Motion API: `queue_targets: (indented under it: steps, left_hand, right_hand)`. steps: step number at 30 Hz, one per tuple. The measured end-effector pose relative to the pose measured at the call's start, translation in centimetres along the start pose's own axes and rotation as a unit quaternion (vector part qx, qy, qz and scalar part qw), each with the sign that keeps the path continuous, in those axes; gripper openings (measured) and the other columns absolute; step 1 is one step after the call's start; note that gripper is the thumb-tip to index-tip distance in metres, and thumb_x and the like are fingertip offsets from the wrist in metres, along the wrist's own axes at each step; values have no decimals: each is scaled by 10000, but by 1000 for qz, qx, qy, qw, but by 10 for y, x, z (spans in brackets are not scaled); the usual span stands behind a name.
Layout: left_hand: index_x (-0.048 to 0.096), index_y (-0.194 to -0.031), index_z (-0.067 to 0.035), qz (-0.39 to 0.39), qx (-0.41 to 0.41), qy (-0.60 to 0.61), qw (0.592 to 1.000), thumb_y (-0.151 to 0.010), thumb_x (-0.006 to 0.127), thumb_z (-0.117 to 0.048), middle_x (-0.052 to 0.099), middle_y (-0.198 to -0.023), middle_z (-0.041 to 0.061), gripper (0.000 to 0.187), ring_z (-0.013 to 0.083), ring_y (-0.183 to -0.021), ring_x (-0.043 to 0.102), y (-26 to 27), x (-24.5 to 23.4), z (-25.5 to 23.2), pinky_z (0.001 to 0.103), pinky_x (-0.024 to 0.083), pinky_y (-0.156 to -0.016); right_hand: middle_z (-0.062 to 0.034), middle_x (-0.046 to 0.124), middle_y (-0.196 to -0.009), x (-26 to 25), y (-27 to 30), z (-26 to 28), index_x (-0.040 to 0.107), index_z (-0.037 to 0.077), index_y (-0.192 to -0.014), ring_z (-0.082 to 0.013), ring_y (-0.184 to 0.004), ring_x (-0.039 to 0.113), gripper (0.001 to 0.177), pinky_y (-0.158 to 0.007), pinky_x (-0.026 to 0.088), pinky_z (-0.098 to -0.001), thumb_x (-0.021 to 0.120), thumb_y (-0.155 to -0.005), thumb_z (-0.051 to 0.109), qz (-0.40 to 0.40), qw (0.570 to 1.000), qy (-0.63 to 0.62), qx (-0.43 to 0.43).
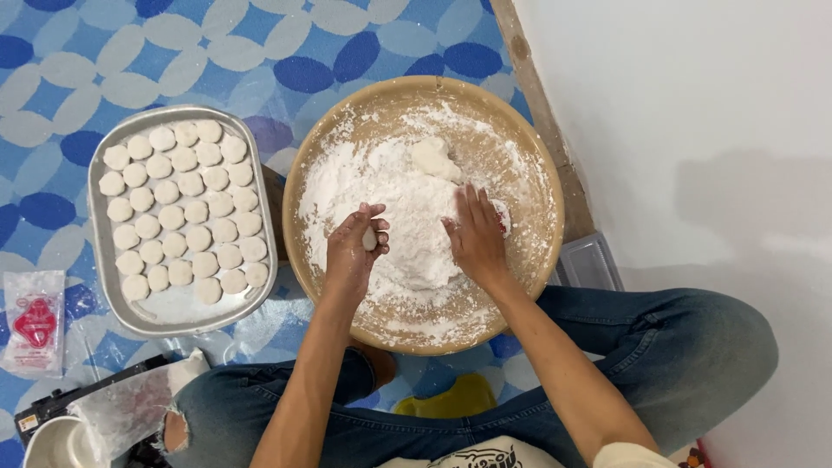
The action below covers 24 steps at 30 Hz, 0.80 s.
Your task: Forming small balls of dough by hand from a larger mass and placing them on a metal tray.
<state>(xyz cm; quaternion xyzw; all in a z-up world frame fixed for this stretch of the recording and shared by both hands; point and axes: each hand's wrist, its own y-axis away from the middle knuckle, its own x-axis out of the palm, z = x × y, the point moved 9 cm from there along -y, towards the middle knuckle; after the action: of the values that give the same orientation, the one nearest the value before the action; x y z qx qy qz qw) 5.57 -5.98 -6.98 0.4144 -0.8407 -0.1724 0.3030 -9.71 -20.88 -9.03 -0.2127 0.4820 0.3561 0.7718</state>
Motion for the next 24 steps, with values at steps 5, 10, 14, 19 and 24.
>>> queue_targets:
  steps: [5,10,14,19,24]
  left_hand:
    - [689,-1149,-22,9,-3,21,1000,-1016,585,-371,663,-790,96,388,152,-659,636,0,6,2,285,567,-584]
    - [597,-1294,50,33,1,59,998,-967,640,-118,688,-1211,266,370,326,-1083,713,8,19,-5,412,564,-966]
    - [510,-1370,61,59,3,63,996,-997,578,-69,598,-1340,330,401,439,-1213,632,14,25,-7,468,525,-1027]
    - [462,-1420,44,98,-5,86,991,-952,675,-224,545,-1413,332,580,449,-1320,548,19,43,-2,531,432,-1106]
    - [413,-1502,2,187,48,33,981,-1046,507,-276,422,-1569,224,542,360,-1447,416,43,80,-8,445,407,-1137]
  right_hand:
    - [-210,258,-1633,-5,2,7,284,44,-1578,-350,-1519,212,679,-1237,171,-472,344,-1067,487,84,994,-58,26]
    - [-260,237,-1633,-9,11,0,236,5,-1590,-413,-1504,237,704,-1233,157,-532,396,-1072,454,112,990,-83,31]
    - [-230,226,-1640,-43,16,8,233,35,-1595,-372,-1514,210,667,-1238,162,-497,378,-1070,420,83,977,-175,93]
    - [-115,507,-1480,-76,28,26,530,128,-1455,-313,-1391,472,495,-1167,375,-419,582,-1014,348,-5,911,-386,149]
    - [-243,584,-1300,-77,43,74,482,74,-1465,-284,-1017,662,820,-1010,543,-423,824,-811,432,169,826,-494,215]
